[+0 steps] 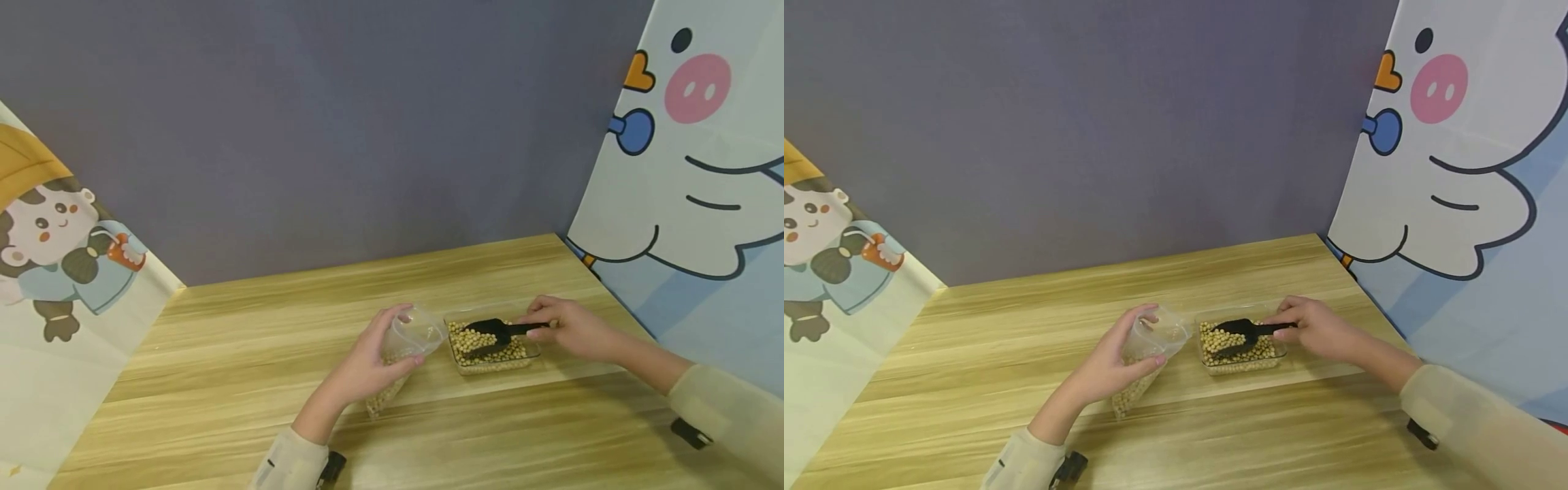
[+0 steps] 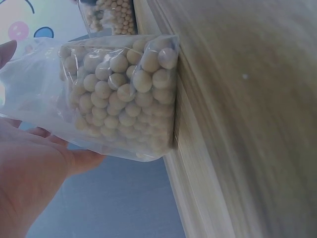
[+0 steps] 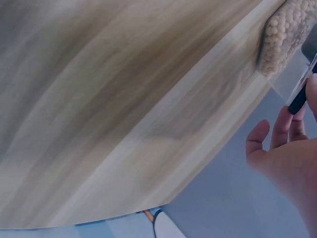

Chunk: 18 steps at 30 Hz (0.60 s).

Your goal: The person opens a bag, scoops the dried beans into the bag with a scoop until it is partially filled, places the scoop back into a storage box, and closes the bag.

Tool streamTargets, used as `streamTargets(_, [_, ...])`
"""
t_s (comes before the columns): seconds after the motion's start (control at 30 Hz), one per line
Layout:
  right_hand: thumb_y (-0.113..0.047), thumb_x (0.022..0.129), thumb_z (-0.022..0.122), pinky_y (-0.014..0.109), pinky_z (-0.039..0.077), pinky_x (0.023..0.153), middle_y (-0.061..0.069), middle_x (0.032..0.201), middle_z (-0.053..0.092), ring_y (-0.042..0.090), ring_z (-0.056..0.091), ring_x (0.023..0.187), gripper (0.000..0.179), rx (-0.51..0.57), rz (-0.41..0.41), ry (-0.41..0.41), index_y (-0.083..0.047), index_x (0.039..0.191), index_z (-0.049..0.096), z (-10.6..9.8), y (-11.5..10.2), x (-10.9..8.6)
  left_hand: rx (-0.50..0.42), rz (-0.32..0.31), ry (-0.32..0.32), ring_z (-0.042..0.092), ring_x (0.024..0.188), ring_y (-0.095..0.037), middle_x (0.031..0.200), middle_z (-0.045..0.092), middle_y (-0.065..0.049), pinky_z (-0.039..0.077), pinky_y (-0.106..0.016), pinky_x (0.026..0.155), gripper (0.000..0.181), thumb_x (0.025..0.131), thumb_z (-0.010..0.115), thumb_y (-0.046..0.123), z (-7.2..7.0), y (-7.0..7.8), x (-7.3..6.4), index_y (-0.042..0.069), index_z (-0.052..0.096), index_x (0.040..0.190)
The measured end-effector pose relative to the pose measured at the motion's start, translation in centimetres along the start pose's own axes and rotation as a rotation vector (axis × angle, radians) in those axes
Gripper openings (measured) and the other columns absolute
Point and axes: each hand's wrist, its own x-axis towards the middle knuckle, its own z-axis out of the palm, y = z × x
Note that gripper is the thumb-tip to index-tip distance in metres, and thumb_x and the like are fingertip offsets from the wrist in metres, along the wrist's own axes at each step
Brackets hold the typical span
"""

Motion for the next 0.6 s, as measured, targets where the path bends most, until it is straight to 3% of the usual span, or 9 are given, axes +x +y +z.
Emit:
streamTargets(0.27, [-0.015,0.100,0.072,0.024,0.044,0.065,0.005,0.118,0.065,0.003,0.050,0.085,0.029,0.065,0.049,0.010,-0.006,0.127,0.077,-0.8,0.6,-0.5,-0.006,0.002,-0.005,0.061,0.127,-0.029,0.150,0.053,-0.004,0.061,-0.047,0.100,0.083,0.091,0.083,0.031,0.0,0.1,0.1,0.025,0.040,0.162])
streamTargets(0.37, [-0.012,0.101,0.071,0.025,0.043,0.064,0.006,0.117,0.064,0.003,0.047,0.084,0.029,0.088,0.033,0.025,-0.004,0.128,0.076,-1.4,0.2,-0.5,-0.012,-0.001,-0.008,0.061,0.128,-0.029,0.150,0.053,-0.003,0.061,-0.047,0.099,0.082,0.091,0.083,0.031,0.0,0.2,0.1,0.027,0.040,0.161])
streamTargets(0.6, [-0.014,0.101,0.072,0.025,0.042,0.063,0.006,0.121,0.067,0.005,0.048,0.084,0.028,-0.024,0.009,0.072,-0.011,0.128,0.078,-3.8,-2.1,0.8,-0.025,0.000,-0.016,0.061,0.127,-0.030,0.151,0.052,-0.004,0.062,-0.047,0.098,0.084,0.092,0.082,0.033,0.0,0.2,0.0,0.023,0.038,0.163])
